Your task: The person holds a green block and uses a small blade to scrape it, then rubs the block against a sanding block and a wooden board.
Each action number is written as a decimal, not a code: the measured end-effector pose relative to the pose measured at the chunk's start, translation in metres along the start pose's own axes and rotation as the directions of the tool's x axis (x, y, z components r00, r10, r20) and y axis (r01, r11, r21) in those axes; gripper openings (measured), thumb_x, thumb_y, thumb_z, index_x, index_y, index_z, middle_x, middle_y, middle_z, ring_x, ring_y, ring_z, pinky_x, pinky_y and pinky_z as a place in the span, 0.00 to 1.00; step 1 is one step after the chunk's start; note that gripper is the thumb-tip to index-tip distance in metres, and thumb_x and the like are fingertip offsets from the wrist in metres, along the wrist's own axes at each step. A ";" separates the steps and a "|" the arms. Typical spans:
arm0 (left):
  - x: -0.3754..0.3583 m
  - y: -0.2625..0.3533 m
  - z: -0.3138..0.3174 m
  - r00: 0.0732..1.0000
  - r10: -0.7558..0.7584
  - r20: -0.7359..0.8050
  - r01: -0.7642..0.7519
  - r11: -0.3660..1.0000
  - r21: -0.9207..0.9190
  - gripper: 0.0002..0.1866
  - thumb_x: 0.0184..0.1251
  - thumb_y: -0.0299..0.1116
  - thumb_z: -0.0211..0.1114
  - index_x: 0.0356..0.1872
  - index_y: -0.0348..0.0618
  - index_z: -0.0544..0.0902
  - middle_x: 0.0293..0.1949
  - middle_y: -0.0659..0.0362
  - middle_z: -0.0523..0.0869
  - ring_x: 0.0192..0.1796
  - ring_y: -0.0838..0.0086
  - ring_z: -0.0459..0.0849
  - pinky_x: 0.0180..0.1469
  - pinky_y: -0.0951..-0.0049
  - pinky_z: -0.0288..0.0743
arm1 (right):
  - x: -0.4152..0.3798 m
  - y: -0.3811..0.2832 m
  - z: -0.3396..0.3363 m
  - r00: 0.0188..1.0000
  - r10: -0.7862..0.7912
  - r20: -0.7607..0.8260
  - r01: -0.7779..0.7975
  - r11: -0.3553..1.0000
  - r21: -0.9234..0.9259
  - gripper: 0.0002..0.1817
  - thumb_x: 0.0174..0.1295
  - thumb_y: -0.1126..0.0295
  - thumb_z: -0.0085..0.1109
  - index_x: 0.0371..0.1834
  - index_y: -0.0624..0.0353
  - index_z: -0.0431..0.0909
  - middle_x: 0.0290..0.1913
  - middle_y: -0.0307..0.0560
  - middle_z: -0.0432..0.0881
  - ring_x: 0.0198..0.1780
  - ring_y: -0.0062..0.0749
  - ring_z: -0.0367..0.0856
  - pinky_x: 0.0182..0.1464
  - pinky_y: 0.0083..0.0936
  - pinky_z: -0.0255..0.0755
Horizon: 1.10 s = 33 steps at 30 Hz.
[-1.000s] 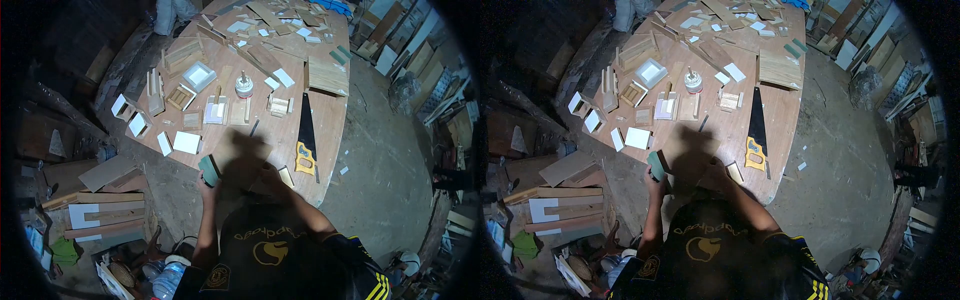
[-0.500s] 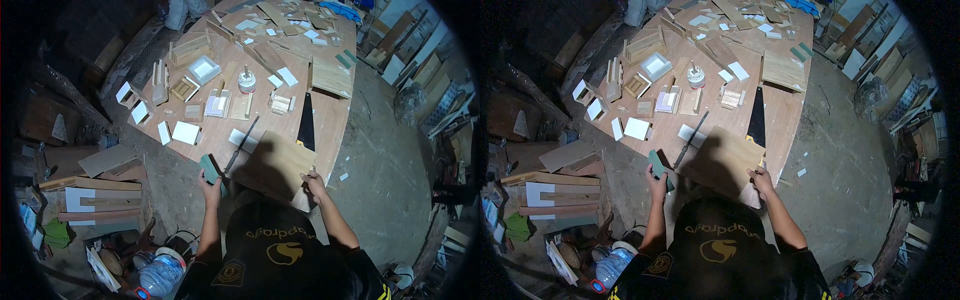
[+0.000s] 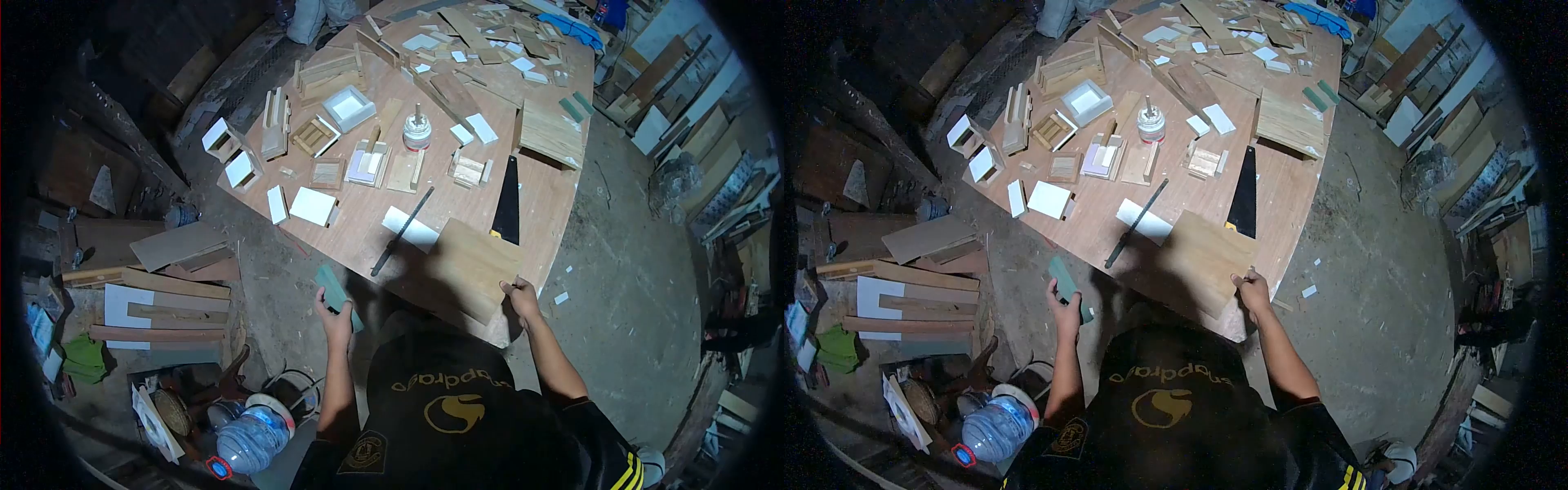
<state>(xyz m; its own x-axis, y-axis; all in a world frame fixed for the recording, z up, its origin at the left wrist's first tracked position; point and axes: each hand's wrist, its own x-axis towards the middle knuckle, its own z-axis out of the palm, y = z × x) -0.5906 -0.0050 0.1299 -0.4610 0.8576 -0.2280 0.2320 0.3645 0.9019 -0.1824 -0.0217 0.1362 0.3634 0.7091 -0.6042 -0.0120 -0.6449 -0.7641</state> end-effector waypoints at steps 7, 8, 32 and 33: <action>-0.006 0.003 -0.017 0.998 -0.068 0.013 0.069 0.993 -0.092 0.37 0.55 0.30 0.67 0.68 0.45 0.62 0.64 0.49 0.66 0.59 0.59 0.72 0.60 0.62 0.67 | -0.010 -0.013 -0.009 0.999 0.028 -0.047 -0.027 1.000 0.016 0.08 0.62 0.69 0.64 0.33 0.63 0.80 0.30 0.37 0.80 0.30 0.23 0.72 0.36 0.23 0.67; -0.006 0.004 -0.019 0.998 -0.067 0.017 0.069 0.993 -0.091 0.37 0.55 0.30 0.67 0.68 0.45 0.62 0.64 0.49 0.66 0.59 0.59 0.72 0.60 0.62 0.67 | -0.018 -0.021 -0.010 0.998 0.022 -0.065 -0.019 0.999 0.046 0.08 0.62 0.69 0.64 0.31 0.63 0.80 0.29 0.37 0.79 0.29 0.23 0.72 0.35 0.23 0.67; 0.031 -0.007 -0.021 0.990 -0.084 0.117 0.099 0.987 -0.127 0.38 0.57 0.24 0.67 0.68 0.42 0.58 0.57 0.50 0.72 0.53 0.66 0.76 0.54 0.68 0.73 | 0.035 -0.017 0.097 1.000 -0.009 0.014 0.010 0.992 -0.127 0.14 0.58 0.69 0.68 0.42 0.68 0.81 0.36 0.47 0.85 0.35 0.30 0.81 0.40 0.25 0.74; 0.032 -0.007 -0.024 0.989 -0.082 0.122 0.097 0.988 -0.124 0.38 0.57 0.24 0.67 0.68 0.42 0.58 0.57 0.50 0.72 0.53 0.66 0.76 0.54 0.68 0.73 | 0.033 -0.021 0.101 0.999 -0.040 -0.007 0.038 0.978 -0.206 0.15 0.57 0.69 0.68 0.43 0.69 0.81 0.38 0.49 0.86 0.36 0.32 0.83 0.42 0.26 0.75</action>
<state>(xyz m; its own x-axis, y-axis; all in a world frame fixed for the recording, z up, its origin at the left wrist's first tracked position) -0.6273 0.0112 0.1249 -0.3708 0.8625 -0.3443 0.0784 0.3985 0.9138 -0.2644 0.0437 0.1098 0.3697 0.7324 -0.5718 0.1935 -0.6626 -0.7235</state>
